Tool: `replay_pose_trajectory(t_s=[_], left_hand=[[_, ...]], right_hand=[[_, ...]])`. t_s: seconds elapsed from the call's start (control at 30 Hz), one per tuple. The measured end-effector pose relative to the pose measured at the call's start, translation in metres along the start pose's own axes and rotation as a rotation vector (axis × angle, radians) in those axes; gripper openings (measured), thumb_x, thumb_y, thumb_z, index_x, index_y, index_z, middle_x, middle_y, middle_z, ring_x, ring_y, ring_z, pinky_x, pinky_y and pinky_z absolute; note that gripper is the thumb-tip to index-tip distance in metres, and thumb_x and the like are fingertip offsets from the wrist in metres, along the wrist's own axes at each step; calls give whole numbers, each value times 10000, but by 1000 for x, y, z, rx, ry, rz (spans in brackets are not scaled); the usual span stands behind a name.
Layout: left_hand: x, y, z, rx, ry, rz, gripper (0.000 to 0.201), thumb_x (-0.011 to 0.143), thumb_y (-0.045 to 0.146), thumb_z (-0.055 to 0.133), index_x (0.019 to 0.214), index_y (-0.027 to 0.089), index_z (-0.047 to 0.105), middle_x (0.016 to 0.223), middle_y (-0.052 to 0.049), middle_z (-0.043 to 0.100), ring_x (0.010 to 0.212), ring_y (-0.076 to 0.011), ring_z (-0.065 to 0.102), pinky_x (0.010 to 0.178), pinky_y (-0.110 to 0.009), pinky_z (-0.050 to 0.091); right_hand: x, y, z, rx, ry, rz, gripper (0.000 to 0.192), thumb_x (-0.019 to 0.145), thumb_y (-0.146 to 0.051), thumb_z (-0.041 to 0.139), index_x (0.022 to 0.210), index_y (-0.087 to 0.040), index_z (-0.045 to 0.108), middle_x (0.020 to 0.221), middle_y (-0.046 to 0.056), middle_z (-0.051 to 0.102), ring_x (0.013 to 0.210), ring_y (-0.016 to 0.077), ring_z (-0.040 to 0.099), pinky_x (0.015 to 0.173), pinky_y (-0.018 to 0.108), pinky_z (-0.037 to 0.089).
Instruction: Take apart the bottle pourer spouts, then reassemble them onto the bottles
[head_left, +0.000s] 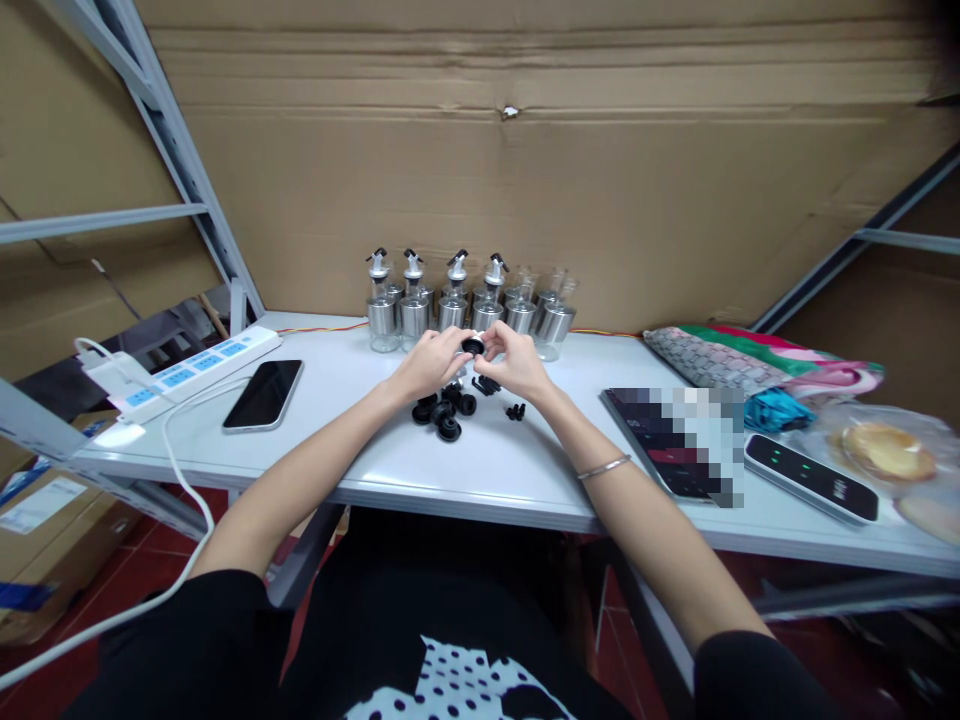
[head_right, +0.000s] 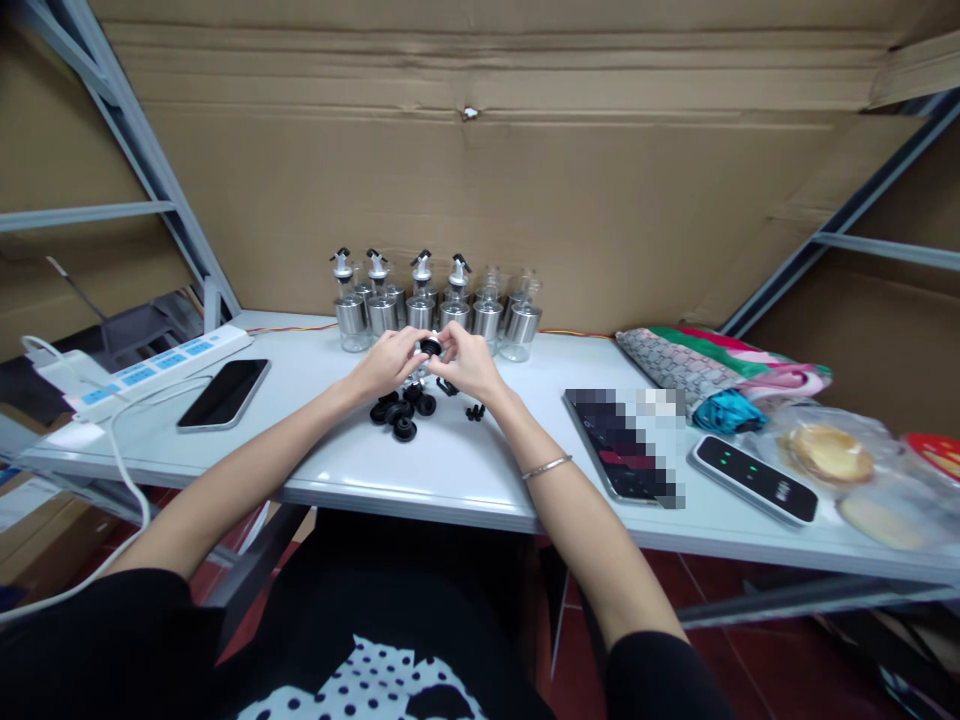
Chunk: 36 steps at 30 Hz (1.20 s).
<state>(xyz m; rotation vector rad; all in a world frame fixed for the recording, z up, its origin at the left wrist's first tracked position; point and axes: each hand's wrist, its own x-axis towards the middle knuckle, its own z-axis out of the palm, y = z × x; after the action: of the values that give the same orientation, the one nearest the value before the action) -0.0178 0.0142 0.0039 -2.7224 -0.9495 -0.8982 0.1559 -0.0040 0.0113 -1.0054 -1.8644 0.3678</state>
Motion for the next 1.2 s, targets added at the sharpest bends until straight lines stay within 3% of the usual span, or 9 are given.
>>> replay_pose_trajectory(t_s=[0.23,0.6,0.87,1.2], left_hand=[[-2,0,-1,-50,60,-5,408,927,292,368,1295,116,384,1154,-136,561,1032,-209,548,875,-324,386],[-2,1,-6,-42,82,-12,405,898,256,393,1279,123,413,1123,-117,553,1032,-208,536,876,-321,386],[-2,3,-7,-31,61,-87,343,909,286,384,1208,130,450,1101,-111,581,1021,-207,549,886,-326,370],[-3,-1,-3,-88,40,-50,346,894,256,373,1208,128,441,1147,-105,594,994,-185,575,890,-312,372]], right_hand=[[1,3,2,52,35,-73,205,674,-222,560,866,-204,488,793,18,640,698,149,619,711,298,508],[1,4,0,-21,10,-147,276,761,-326,592,992,-175,590,868,46,672,764,168,632,744,316,528],[0,-1,-1,35,15,-85,241,745,-329,602,941,-199,548,857,37,676,756,163,645,771,325,532],[-1,-4,-2,29,-13,-86,202,715,-247,545,909,-195,524,800,21,690,723,162,656,766,323,525]])
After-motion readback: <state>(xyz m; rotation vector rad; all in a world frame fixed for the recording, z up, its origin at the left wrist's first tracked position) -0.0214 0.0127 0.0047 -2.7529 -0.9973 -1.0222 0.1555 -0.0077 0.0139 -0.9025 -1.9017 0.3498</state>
